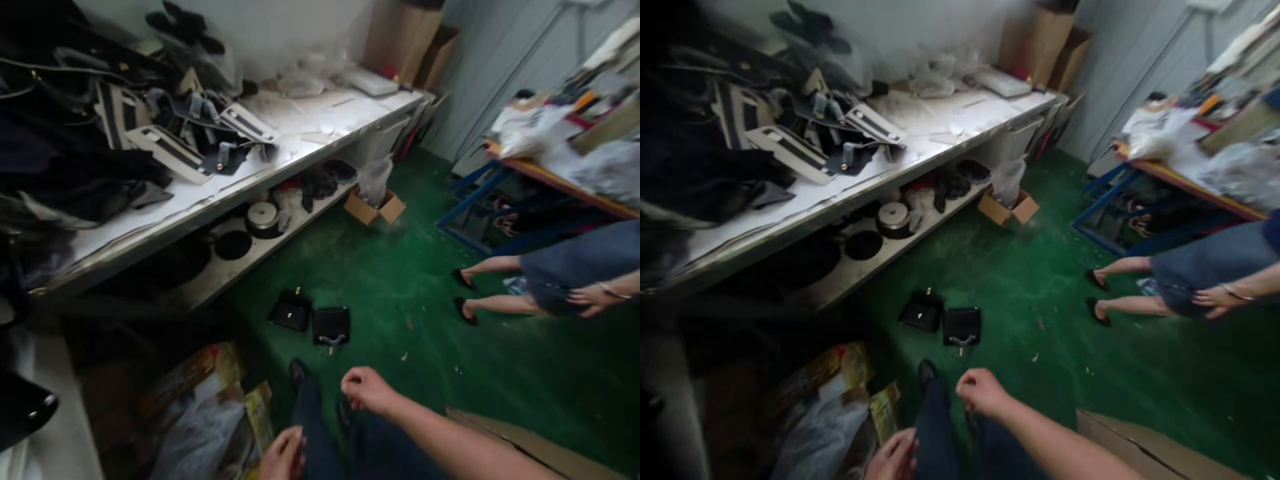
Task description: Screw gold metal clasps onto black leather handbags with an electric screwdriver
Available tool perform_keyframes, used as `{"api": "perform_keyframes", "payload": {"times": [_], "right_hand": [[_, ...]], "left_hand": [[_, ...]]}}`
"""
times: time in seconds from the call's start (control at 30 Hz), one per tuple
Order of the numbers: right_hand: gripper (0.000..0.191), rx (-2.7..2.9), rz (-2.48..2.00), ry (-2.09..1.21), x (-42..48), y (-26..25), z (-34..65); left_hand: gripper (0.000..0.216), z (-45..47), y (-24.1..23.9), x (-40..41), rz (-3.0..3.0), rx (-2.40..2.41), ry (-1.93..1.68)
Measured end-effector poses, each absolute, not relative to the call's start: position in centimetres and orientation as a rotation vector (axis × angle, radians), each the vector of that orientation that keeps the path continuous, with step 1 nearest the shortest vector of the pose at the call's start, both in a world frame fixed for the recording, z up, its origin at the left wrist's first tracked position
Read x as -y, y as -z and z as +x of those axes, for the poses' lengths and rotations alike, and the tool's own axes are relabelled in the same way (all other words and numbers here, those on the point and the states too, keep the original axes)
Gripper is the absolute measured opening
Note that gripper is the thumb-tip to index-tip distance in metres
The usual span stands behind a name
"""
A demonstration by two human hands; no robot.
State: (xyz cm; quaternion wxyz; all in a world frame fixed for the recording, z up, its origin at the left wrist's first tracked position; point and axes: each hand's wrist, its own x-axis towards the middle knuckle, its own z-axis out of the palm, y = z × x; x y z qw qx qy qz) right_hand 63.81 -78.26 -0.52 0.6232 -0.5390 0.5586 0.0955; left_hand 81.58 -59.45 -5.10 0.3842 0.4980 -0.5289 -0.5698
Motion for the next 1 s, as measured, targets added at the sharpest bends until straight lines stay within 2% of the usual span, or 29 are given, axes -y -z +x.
{"api": "perform_keyframes", "payload": {"times": [0.07,0.13,0.23,0.37,0.43,0.6,0.73,0.87,1.0], "right_hand": [[0.022,-1.378,-1.215,-0.212,81.0,5.1,64.9],[0.027,-1.477,-1.223,-0.242,83.8,9.7,65.3],[0.032,-1.583,-1.316,-0.335,87.7,17.1,65.1],[0.031,-1.573,-1.58,-0.47,92.7,28.0,64.8],[0.036,-1.512,-1.722,-0.532,95.6,33.7,64.9],[0.057,-1.347,-1.973,-0.674,103.4,47.2,65.1],[0.091,-1.259,-2.048,-0.832,108.1,54.9,63.5],[0.106,-1.083,-2.039,-0.942,111.2,58.8,61.9],[0.11,-1.031,-1.996,-0.974,111.6,59.2,61.9]], "left_hand": [[0.07,85.0,8.9,60.7,1.899,0.532,1.442],[0.081,87.8,12.9,63.0,2.059,0.317,1.415],[0.074,91.1,19.2,66.9,2.198,0.293,1.387],[0.047,94.0,28.1,72.9,2.396,0.6,1.249],[0.042,95.0,33.0,76.8,2.426,0.865,1.167],[0.057,96.8,46.1,87.6,2.325,1.492,1.129],[0.073,98.0,55.3,93.4,2.235,1.831,1.215],[0.071,99.3,59.2,95.9,2.18,2.033,1.289],[0.06,99.9,58.3,96.2,2.242,2.08,1.301]]}}
